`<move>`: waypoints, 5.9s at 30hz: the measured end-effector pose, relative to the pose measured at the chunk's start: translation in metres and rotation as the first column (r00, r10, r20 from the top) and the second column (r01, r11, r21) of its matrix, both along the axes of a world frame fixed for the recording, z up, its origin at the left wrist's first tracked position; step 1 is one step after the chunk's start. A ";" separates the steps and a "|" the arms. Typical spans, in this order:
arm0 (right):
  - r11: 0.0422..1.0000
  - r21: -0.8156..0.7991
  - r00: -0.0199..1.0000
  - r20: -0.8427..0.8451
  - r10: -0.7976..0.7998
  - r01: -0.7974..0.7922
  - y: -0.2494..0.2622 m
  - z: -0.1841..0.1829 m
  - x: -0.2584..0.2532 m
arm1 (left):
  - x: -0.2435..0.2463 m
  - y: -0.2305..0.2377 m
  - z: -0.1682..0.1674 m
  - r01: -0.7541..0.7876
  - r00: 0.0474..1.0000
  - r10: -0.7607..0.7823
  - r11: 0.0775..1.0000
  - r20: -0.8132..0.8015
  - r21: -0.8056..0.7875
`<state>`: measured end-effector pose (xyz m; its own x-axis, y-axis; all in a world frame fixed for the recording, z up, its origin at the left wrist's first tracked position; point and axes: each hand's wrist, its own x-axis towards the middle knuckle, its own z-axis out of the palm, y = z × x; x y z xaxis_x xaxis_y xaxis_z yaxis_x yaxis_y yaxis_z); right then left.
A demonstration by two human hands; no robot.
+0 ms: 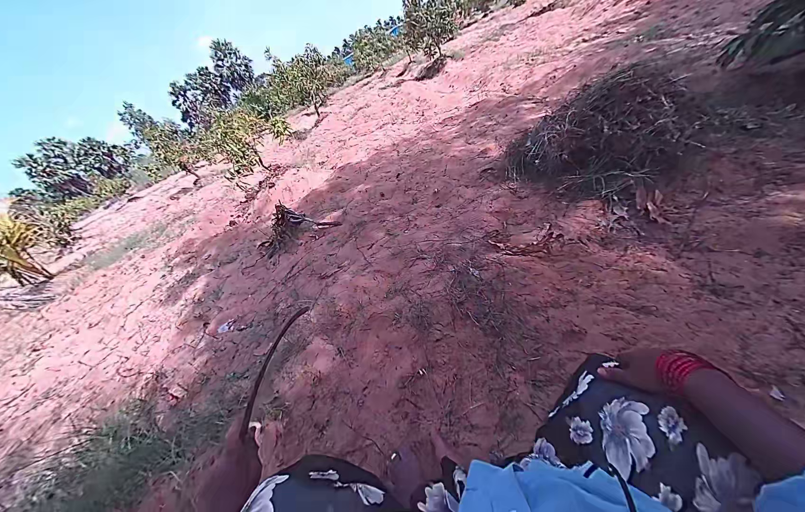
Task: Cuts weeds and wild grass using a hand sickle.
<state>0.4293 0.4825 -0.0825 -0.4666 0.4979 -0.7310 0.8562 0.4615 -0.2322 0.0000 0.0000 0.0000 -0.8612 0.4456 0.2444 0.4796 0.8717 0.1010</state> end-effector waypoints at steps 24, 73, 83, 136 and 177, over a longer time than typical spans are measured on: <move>0.823 0.272 0.836 -0.100 0.539 -0.499 -0.033 0.108 -0.297 | -0.026 0.178 -0.082 -0.432 0.640 0.051 0.850 0.767 0.303; 0.939 0.190 0.879 -0.340 0.336 -0.285 -0.029 -0.131 -0.407 | 0.020 0.228 -0.172 -0.306 0.486 0.099 0.950 0.868 0.063; 0.965 0.157 0.859 -0.441 0.260 -0.211 -0.031 -0.132 -0.396 | 0.042 0.242 -0.174 -0.113 0.456 0.169 0.985 0.874 -0.131; 0.962 0.222 0.890 -0.390 0.237 -0.158 0.013 -0.134 -0.405 | 0.002 0.273 -0.174 -0.167 0.591 0.087 0.986 0.802 0.016; 0.988 0.093 0.920 -0.363 0.147 -0.122 0.006 -0.163 -0.378 | 0.047 0.274 -0.181 -0.080 0.446 0.091 0.995 0.890 -0.062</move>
<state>0.0511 0.4885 -0.2459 -0.7620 0.4536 -0.4622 0.6453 0.5919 -0.4830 0.0472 0.2738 -0.1810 -0.6379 0.3543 -0.6838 0.0544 0.9064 0.4189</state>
